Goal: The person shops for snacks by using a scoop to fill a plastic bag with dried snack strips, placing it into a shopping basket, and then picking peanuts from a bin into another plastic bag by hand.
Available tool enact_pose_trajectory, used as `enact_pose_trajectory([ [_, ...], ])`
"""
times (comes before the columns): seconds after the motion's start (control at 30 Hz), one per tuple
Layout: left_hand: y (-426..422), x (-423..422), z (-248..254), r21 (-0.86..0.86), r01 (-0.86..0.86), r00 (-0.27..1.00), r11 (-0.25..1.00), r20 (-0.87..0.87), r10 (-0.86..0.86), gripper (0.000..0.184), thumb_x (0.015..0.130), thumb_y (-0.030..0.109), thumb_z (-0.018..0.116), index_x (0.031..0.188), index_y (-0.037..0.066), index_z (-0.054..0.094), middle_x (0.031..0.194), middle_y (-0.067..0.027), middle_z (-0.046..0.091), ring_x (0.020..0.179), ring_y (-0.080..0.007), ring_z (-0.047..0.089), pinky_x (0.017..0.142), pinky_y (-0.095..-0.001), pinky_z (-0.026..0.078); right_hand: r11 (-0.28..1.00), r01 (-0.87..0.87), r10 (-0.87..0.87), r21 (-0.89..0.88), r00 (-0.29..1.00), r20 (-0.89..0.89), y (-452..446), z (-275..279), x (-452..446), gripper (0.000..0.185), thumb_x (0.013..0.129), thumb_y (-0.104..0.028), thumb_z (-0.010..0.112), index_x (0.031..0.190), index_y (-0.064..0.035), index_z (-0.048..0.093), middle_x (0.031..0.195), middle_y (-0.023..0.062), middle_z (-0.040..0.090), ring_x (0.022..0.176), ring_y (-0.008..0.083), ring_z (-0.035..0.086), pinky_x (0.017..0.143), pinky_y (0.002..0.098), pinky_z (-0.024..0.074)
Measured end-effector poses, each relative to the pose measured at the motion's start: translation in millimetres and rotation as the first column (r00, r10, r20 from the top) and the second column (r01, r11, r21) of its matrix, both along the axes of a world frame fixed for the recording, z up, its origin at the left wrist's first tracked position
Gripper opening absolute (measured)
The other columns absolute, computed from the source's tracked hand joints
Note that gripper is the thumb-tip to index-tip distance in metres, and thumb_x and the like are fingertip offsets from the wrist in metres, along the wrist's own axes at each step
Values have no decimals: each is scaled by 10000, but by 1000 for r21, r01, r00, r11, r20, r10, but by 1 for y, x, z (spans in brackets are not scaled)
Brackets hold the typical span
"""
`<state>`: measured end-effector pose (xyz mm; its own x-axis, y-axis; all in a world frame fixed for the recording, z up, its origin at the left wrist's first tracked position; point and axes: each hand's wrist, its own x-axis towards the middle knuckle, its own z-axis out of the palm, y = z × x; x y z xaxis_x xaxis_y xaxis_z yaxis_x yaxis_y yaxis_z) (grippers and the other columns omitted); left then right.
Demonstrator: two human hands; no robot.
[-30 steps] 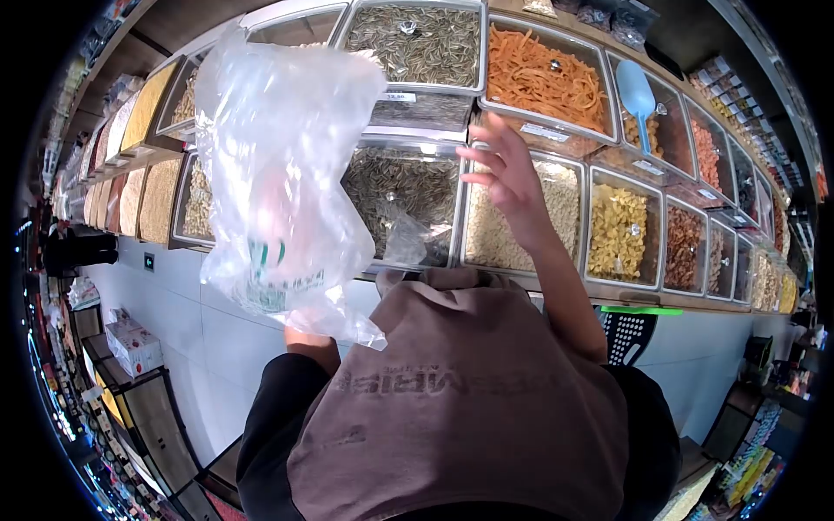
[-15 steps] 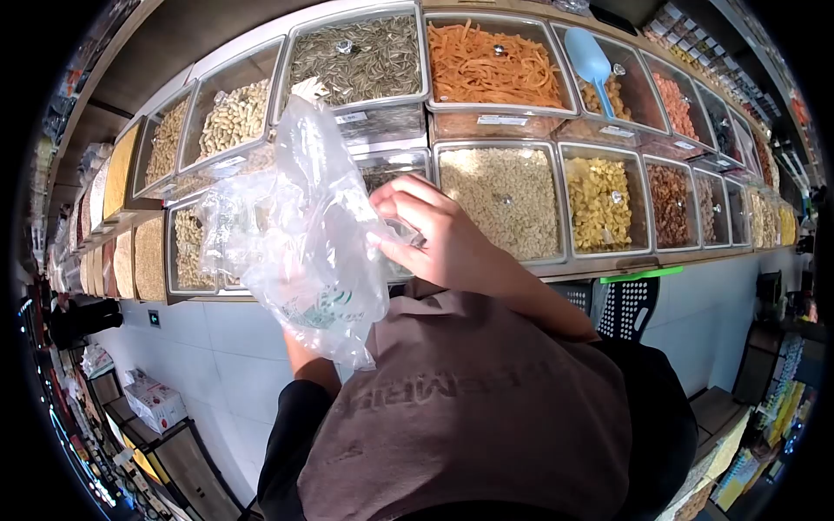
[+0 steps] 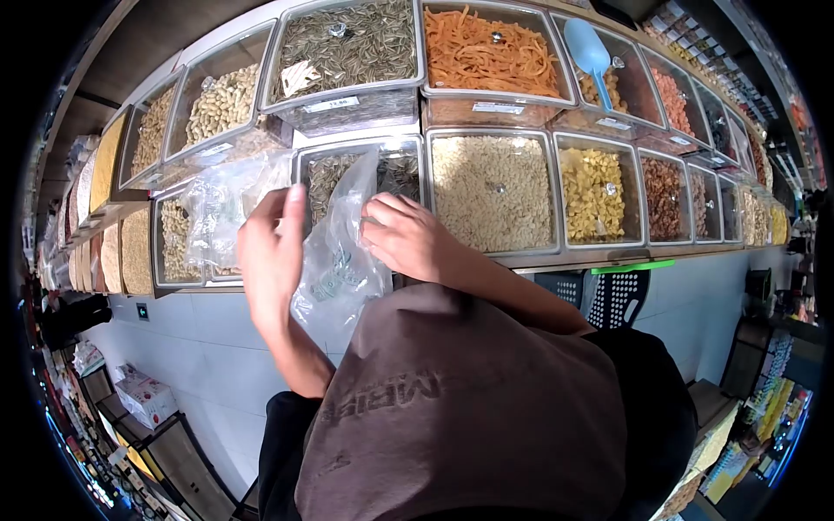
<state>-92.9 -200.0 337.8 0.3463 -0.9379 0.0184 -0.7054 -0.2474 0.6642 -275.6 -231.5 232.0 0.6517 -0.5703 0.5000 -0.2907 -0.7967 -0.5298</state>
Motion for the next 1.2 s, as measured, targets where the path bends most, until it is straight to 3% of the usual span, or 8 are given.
enact_pose_trajectory([
  [0.2, -37, -10, -67, 355, 282, 955, 891, -17, -296, 427, 899, 377, 631, 892, -47, 671, 807, -241, 670, 837, -398, 673, 746, -409, 509, 987, -115, 93, -115, 979, -182, -3, 10, -12, 198, 810, -209, 691, 904, -42, 642, 995, 78, 593, 1001, 248, 576, 881, 379, 467],
  [0.27, -32, 3, -99, 333, 445, 863, 831, 88, -497, 333, 883, 277, 649, 854, -55, 649, 726, -239, 632, 757, -425, 638, 690, -439, 484, 940, -288, 302, 184, 951, -58, -16, 14, -27, 320, 846, -343, 688, 979, -52, 671, 1062, 99, 632, 1059, 261, 594, 935, 391, 470],
  [0.37, -14, -4, -93, 346, 377, 918, 859, -14, -397, 261, 874, 203, 650, 838, -54, 623, 677, -233, 592, 654, -410, 587, 633, -452, 445, 921, 83, 39, 380, 952, -303, -82, 57, -64, 481, 881, -457, 644, 1106, -32, 656, 1157, 159, 631, 1105, 289, 594, 998, 414, 464],
  [0.43, -3, -4, -98, 287, 309, 950, 907, -45, -309, 261, 881, 202, 643, 849, -55, 617, 673, -226, 592, 624, -392, 565, 616, -445, 434, 823, 406, -292, 397, 902, -317, -140, 87, -79, 412, 944, -382, 553, 1052, 3, 657, 1003, 165, 664, 952, 256, 626, 843, 416, 507],
  [0.67, 16, -21, -102, 58, 120, 977, 991, -185, -108, 278, 895, 230, 648, 886, -45, 609, 657, -195, 580, 569, -298, 542, 578, -399, 425, 652, 642, -755, -405, 600, -265, -315, -50, -144, 342, 946, -245, 498, 1181, 0, 537, 1179, 261, 577, 1047, 430, 591, 923, 494, 479],
  [0.7, 22, -24, -100, 54, 120, 974, 991, -201, -107, 271, 895, 228, 650, 879, -40, 608, 657, -196, 579, 568, -296, 539, 576, -395, 426, 647, 747, -744, -151, 577, -337, -313, -39, -137, 299, 946, -226, 483, 1131, 3, 538, 1122, 267, 625, 1046, 425, 609, 916, 507, 481],
  [0.93, 52, -41, -110, 98, 95, 952, 991, -300, -62, 242, 900, 217, 649, 872, -21, 610, 676, -189, 592, 558, -286, 522, 568, -384, 429, 797, 569, -554, -203, 556, -619, -324, 5, -146, 252, 932, -154, 463, 1078, 44, 515, 979, 319, 645, 969, 461, 620, 867, 518, 496],
  [1.2, 47, -39, -116, 54, 10, 946, 998, -323, 8, 213, 890, 185, 659, 863, -22, 613, 649, -152, 585, 535, -212, 481, 544, -355, 407, 766, 541, -633, -347, 730, -259, -281, 57, -161, 228, 968, -210, 509, 968, 14, 460, 871, 294, 632, 855, 491, 595, 750, 547, 478],
])
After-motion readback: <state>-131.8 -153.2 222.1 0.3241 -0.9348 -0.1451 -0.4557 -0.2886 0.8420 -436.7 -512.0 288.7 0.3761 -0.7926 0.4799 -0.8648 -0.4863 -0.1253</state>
